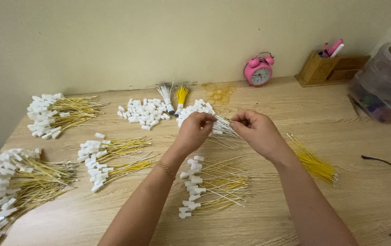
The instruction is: The recorder is sorting and bundling small white and yellow wire connector assemblies by hand on a wooden desk.
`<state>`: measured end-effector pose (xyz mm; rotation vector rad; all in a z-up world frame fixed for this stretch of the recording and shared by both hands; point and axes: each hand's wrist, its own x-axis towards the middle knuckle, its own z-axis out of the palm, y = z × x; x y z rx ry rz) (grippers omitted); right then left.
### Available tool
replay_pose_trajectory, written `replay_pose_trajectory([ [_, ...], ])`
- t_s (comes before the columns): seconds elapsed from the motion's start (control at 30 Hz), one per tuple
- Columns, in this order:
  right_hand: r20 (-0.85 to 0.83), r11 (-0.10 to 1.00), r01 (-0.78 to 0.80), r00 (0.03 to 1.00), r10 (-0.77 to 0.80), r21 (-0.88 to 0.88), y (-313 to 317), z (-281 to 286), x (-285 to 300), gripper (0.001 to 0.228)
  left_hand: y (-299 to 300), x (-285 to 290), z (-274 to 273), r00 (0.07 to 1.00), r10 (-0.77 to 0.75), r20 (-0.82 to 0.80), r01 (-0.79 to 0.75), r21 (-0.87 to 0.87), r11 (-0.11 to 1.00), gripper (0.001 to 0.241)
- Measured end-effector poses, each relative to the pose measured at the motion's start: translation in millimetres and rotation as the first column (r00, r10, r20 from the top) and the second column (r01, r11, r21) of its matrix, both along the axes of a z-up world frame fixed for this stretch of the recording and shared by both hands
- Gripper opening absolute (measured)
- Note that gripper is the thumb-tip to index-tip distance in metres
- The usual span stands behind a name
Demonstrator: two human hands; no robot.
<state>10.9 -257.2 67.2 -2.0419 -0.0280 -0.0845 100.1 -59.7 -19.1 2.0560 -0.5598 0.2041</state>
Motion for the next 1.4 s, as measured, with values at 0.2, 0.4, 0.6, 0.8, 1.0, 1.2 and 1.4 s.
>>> replay_pose_trajectory([
  [0.2,-0.048,0.998,-0.005,0.999,0.002,-0.060,24.3,10.6,-19.1,0.019,26.6,-61.2,39.0,0.895,-0.246,-0.371,0.058,-0.451,0.891,0.025],
  [0.4,-0.093,0.981,-0.051,0.995,0.034,-0.186,42.9,8.3,-27.3,0.022,40.4,-84.0,44.7,0.910,-0.213,-0.357,0.045,-0.423,0.905,0.023],
  [0.6,-0.012,0.997,-0.082,0.997,0.082,0.016,46.0,1.8,-29.5,0.021,39.8,-84.6,30.8,0.880,-0.286,-0.378,0.034,-0.551,0.834,0.022],
  [0.8,0.035,0.991,-0.020,0.999,0.025,-0.132,42.7,-3.7,-32.5,0.019,40.5,-91.4,40.5,0.840,-0.305,-0.449,-0.004,-0.567,0.824,0.028],
  [1.0,0.053,0.995,-0.028,0.998,0.033,-0.099,42.1,-2.9,-32.8,0.019,43.6,-81.6,24.9,0.776,-0.417,-0.473,-0.078,-0.728,0.681,0.031],
  [1.2,-0.044,0.977,0.020,0.999,-0.031,-0.214,52.9,11.4,-38.5,0.021,43.3,-83.5,25.5,0.761,-0.448,-0.470,-0.088,-0.759,0.645,0.030],
  [1.4,-0.021,0.993,-0.024,1.000,0.022,-0.119,47.1,1.8,-35.4,0.023,42.5,-83.5,24.1,0.742,-0.476,-0.472,-0.123,-0.793,0.596,0.030],
])
